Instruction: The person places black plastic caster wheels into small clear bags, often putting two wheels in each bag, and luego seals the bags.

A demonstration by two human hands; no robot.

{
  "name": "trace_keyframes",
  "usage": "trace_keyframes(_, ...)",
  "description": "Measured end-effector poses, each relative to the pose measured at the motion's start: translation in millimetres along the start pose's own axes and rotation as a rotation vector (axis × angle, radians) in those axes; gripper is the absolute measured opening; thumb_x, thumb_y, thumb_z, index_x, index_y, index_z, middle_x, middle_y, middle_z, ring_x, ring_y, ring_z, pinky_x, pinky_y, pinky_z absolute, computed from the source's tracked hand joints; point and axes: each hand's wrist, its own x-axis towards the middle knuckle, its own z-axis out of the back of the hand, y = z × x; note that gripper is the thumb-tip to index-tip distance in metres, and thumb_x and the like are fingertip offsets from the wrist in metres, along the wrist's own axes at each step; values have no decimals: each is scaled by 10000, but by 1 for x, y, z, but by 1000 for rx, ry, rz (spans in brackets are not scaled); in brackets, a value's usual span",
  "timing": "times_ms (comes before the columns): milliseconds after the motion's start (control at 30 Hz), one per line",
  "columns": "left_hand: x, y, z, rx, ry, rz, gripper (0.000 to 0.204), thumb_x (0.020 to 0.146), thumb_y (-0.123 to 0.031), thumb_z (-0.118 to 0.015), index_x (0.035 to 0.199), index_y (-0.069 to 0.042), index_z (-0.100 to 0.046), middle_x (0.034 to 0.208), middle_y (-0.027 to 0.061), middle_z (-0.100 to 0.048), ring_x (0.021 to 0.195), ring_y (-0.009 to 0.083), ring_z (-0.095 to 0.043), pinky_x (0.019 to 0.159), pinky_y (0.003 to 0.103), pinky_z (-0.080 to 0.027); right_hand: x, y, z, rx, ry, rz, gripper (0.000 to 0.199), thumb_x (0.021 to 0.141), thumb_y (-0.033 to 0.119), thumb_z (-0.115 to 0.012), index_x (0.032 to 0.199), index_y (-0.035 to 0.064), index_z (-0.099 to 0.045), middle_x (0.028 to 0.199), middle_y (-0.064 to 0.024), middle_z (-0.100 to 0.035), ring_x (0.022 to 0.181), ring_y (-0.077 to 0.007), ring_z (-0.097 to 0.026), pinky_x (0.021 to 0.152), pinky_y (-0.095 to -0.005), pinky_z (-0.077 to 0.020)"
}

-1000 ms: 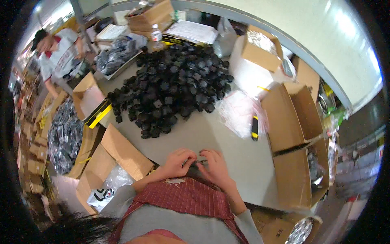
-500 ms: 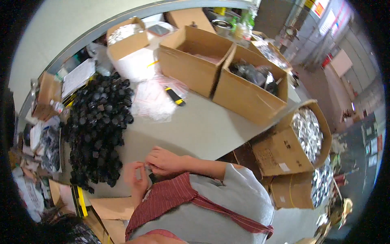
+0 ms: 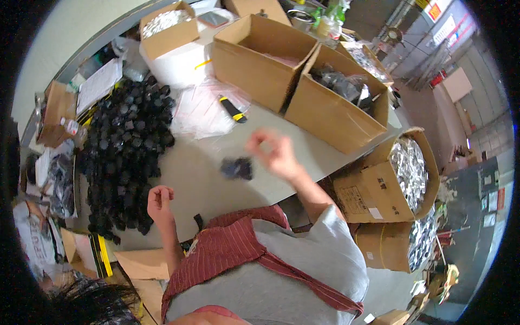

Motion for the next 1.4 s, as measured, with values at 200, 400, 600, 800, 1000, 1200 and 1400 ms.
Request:
trace_keyframes(200, -13, 32, 33, -69, -130, 145, 73, 991, -58, -546, 1037, -19, -588, 920, 48, -652, 829, 105, -612, 750, 254, -509, 48, 9, 111, -75, -954, 137, 58, 929, 56, -657, 969, 33, -622, 861, -19, -617, 787, -104, -551, 731, -257, -465)
trace_keyframes(400, -32, 59, 36, -76, -33, 241, 97, 985, -98, -572, 1060, -43, -596, 954, 40, -653, 876, 115, -613, 762, 271, -513, 79, -32, 59, -245, -603, -66, 84, 898, 49, -675, 980, 33, -664, 886, -37, -653, 831, -114, -598, 763, -270, -495)
trace_keyframes(600, -34, 52, -2, 14, 9, 199, 124, 971, -81, -578, 1076, -16, -595, 979, 76, -676, 909, 145, -647, 787, 287, -527, 48, -112, -116, -452, 87, 238, 269, 768, 32, -656, 1037, 28, -641, 1016, -144, -605, 976, -360, -599, 875, -425, -493)
trace_keyframes(800, -39, 56, -5, -41, 44, 277, 197, 964, -103, -604, 1137, -16, -572, 1011, 82, -669, 936, 157, -635, 800, 300, -519, 34, -136, -150, -595, 165, 234, 184, 748, 30, -657, 926, 30, -608, 975, -126, -583, 896, -345, -570, 824, -438, -456)
trace_keyframes(1000, -23, 69, -37, -351, 191, 494, 403, 964, -170, -625, 1311, -13, -495, 1106, 108, -670, 1028, 194, -637, 875, 322, -510, -19, -57, -164, -227, 371, 484, 143, 766, 27, -661, 891, 42, -593, 986, -123, -599, 904, -330, -575, 796, -443, -435)
trace_keyframes(1200, -2, 79, -39, -567, 214, 480, 464, 988, -155, -560, 1423, -27, -465, 1205, 148, -676, 1042, 206, -647, 894, 335, -525, -54, -36, -174, 246, 635, 339, 203, 939, 161, -622, 1100, 37, -620, 1175, -142, -635, 1138, -358, -580, 1007, -426, -432)
trace_keyframes(1400, -11, 32, -15, -613, 258, 494, 439, 993, -151, -520, 1419, -42, -511, 1155, 143, -699, 971, 185, -673, 836, 320, -555, -7, -45, -152, 767, 424, -729, 366, 919, 200, -667, 1216, -7, -615, 1222, -112, -647, 1146, -224, -596, 990, -376, -453)
